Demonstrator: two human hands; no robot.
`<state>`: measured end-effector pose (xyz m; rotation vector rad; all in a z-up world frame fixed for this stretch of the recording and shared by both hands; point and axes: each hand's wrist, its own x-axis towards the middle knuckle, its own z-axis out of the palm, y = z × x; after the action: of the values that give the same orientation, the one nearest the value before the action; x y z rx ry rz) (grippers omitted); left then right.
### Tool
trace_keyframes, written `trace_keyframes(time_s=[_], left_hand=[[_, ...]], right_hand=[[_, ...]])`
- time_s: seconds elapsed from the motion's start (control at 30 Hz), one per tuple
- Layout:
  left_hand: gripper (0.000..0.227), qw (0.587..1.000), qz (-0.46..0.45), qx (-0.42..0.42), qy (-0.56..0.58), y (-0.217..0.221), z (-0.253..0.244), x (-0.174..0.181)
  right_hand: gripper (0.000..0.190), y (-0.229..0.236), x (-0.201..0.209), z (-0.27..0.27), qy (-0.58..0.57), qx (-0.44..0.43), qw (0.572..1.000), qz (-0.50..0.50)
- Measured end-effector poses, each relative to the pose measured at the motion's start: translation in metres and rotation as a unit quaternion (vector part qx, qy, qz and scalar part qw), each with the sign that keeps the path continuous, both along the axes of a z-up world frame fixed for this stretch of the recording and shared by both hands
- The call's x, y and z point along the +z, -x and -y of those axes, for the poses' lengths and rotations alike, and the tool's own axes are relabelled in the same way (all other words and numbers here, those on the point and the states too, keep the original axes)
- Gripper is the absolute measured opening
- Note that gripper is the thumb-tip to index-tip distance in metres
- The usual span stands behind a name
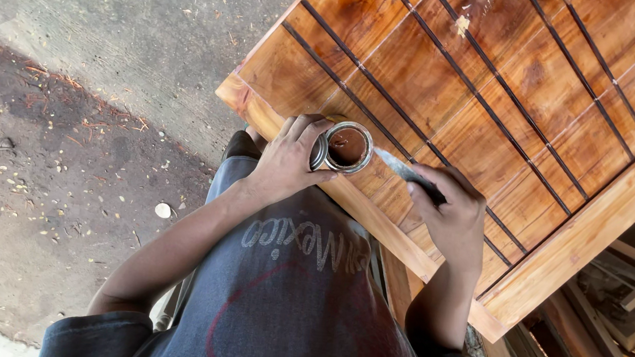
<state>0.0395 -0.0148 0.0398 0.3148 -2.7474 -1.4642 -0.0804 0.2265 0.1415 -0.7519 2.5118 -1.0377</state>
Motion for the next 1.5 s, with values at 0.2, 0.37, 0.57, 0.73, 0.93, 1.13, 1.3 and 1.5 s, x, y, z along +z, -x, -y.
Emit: trace_keyframes(time_s=[0.2, 0.37, 0.57, 0.73, 0.93, 1.13, 1.3, 1.5], left_hand=[[0.081, 1.0, 0.018, 0.009, 0.005, -0.011, -0.004, 0.005], [0.083, 1.0, 0.012, 0.016, -0.015, -0.017, 0.001, 0.006], [0.09, 0.992, -0.076, -0.044, 0.089, -0.01, -0.01, 0.011], [0.086, 0.966, -0.109, -0.115, 0.206, 0.015, -0.024, 0.006], [0.072, 0.957, -0.097, -0.096, 0.255, 0.024, -0.03, 0.001], [0.073, 0.987, -0.069, -0.074, 0.127, -0.013, 0.017, 0.016], [0.07, 0.985, -0.052, 0.008, 0.166, -0.056, 0.079, 0.03], [0.069, 0.976, -0.012, 0.072, 0.207, -0.092, 0.128, 0.032]], right_hand=[[0.023, 0.009, -0.012, 0.02, 0.057, 0.02, 0.997, -0.04], [0.023, 0.008, -0.018, 0.025, 0.05, 0.009, 0.999, -0.019], [0.022, 0.006, -0.014, 0.029, 0.045, 0.021, 0.998, -0.044], [0.023, 0.003, -0.009, 0.03, 0.038, 0.022, 0.998, -0.049], [0.023, -0.01, -0.006, 0.027, 0.024, -0.011, 0.997, -0.066], [0.016, -0.019, -0.023, 0.022, 0.098, -0.118, 0.988, 0.017], [0.019, -0.033, -0.056, 0.05, 0.098, -0.083, 0.992, -0.004], [0.025, -0.053, -0.11, 0.122, 0.048, 0.012, 0.998, -0.034]])
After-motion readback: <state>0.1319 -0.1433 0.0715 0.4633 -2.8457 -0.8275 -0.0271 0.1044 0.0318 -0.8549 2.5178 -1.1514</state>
